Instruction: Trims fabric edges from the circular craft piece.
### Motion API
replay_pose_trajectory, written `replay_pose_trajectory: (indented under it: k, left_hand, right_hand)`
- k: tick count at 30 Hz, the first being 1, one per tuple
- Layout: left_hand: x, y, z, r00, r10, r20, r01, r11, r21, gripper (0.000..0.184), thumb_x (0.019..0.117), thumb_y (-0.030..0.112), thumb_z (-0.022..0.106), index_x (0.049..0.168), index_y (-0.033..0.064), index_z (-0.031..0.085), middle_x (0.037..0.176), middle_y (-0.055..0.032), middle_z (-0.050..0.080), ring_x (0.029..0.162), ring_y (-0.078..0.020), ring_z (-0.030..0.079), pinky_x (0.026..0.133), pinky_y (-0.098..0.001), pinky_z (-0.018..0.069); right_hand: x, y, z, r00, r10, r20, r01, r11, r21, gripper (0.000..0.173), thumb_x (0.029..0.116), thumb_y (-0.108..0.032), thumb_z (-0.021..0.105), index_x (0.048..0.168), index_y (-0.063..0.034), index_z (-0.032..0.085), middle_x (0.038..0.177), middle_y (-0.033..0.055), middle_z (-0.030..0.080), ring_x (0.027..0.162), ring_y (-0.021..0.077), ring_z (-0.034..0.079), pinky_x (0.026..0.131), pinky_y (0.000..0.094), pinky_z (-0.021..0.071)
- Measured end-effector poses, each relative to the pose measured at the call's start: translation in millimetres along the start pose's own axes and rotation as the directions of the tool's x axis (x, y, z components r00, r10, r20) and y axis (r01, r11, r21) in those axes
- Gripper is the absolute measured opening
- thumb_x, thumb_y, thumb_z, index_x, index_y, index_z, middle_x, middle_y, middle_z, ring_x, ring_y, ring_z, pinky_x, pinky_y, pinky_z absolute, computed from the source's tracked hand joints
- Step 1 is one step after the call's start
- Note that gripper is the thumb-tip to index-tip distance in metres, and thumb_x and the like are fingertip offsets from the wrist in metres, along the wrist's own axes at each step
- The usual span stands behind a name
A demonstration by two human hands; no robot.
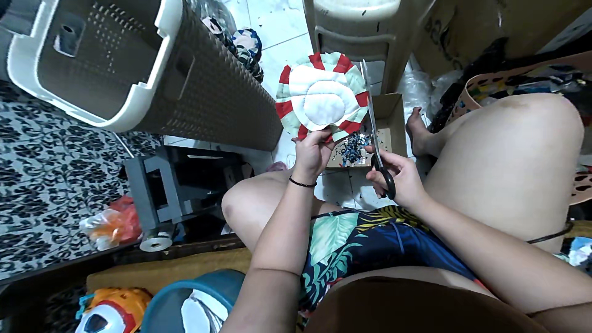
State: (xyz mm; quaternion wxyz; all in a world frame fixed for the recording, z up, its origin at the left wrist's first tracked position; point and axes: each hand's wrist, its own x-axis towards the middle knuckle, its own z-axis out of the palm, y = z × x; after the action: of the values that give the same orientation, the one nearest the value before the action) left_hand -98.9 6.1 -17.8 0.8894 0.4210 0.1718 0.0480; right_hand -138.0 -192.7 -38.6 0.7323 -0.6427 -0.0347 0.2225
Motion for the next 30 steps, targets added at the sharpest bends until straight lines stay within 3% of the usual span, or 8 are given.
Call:
replay_pose_trajectory:
  k: [4,8,12,14,18,23,30]
  left_hand:
    - [-2.0,0.3,-2.0,1.000,0.003,-0.019,-0.003,1.000,0.013,0.028,0.0902,-0.011,0.043,0.109,0.0040,0.057,0.100,-0.0108,0.071,0.091,-0.0216,0.072,0.085,-0.0425,0.0609]
    - [-5.3,1.9,-8.1,0.999,-0.002,-0.034,0.003,0.999,0.036,0.028,0.0892,-0.010,0.043,0.106,0.0058,0.058,0.098,-0.0093,0.071,0.089,-0.0199,0.072,0.083,-0.0404,0.0607]
    - [-5.0,7.2,-16.7,0.999,0.025,-0.021,-0.024,0.997,0.068,0.028,0.0876,-0.008,0.043,0.105,0.0067,0.059,0.098,-0.0089,0.072,0.092,-0.0202,0.071,0.084,-0.0422,0.0595]
    - [-5.5,9.6,-18.7,0.999,0.028,-0.023,-0.025,0.995,0.093,0.027,0.0871,-0.006,0.043,0.104,0.0076,0.059,0.098,-0.0083,0.071,0.092,-0.0199,0.071,0.084,-0.0421,0.0592]
    - [-7.8,11.4,-17.5,1.000,0.000,-0.012,0.001,0.995,0.104,0.028,0.0854,-0.007,0.044,0.102,0.0079,0.060,0.096,-0.0084,0.072,0.090,-0.0193,0.071,0.081,-0.0413,0.0599]
    - [-11.2,10.9,-15.7,0.999,-0.040,0.016,0.037,0.990,0.139,0.029,0.0842,-0.008,0.045,0.101,0.0087,0.060,0.094,-0.0066,0.073,0.086,-0.0167,0.072,0.078,-0.0375,0.0607]
    - [-11.4,12.0,-16.0,0.998,-0.047,0.029,0.043,0.989,0.141,0.029,0.0853,-0.008,0.043,0.101,0.0085,0.061,0.095,-0.0071,0.073,0.088,-0.0172,0.072,0.080,-0.0386,0.0605]
  right_hand:
    - [-2.4,0.6,1.6,1.000,-0.007,-0.011,0.007,0.999,0.035,0.059,0.0867,-0.013,0.079,0.141,-0.0051,0.056,0.068,-0.0037,0.062,0.047,0.0047,0.056,0.047,0.0212,0.0533]
    - [-3.6,0.3,3.3,1.000,0.021,0.019,-0.021,0.999,0.050,0.061,0.0873,-0.014,0.079,0.143,-0.0044,0.054,0.066,-0.0027,0.063,0.047,0.0062,0.058,0.047,0.0226,0.0552]
    - [0.4,7.2,-2.6,0.985,0.041,0.168,-0.030,0.997,-0.065,0.079,0.0890,-0.048,0.072,0.149,-0.0057,0.043,0.089,-0.0009,0.064,0.073,0.0091,0.066,0.071,0.0267,0.0599]
    - [2.7,6.2,-4.3,0.981,0.061,0.186,-0.034,0.989,-0.143,0.082,0.0885,-0.048,0.072,0.151,-0.0052,0.041,0.095,0.0008,0.062,0.079,0.0092,0.065,0.074,0.0274,0.0594]
    - [2.7,-1.7,-5.2,0.985,0.058,0.160,-0.018,0.970,-0.244,0.080,0.0879,-0.042,0.076,0.152,-0.0057,0.043,0.094,0.0009,0.061,0.076,0.0074,0.062,0.069,0.0243,0.0559]
    - [1.7,-5.3,-6.9,0.994,0.035,0.105,-0.012,0.976,-0.220,0.078,0.0889,-0.037,0.076,0.151,-0.0026,0.043,0.089,-0.0003,0.062,0.069,0.0053,0.062,0.063,0.0211,0.0569]
    - [0.4,-3.4,-8.8,0.996,0.017,0.085,-0.001,0.982,-0.191,0.072,0.0893,-0.034,0.077,0.150,-0.0067,0.047,0.084,-0.0004,0.061,0.062,0.0068,0.061,0.058,0.0224,0.0567]
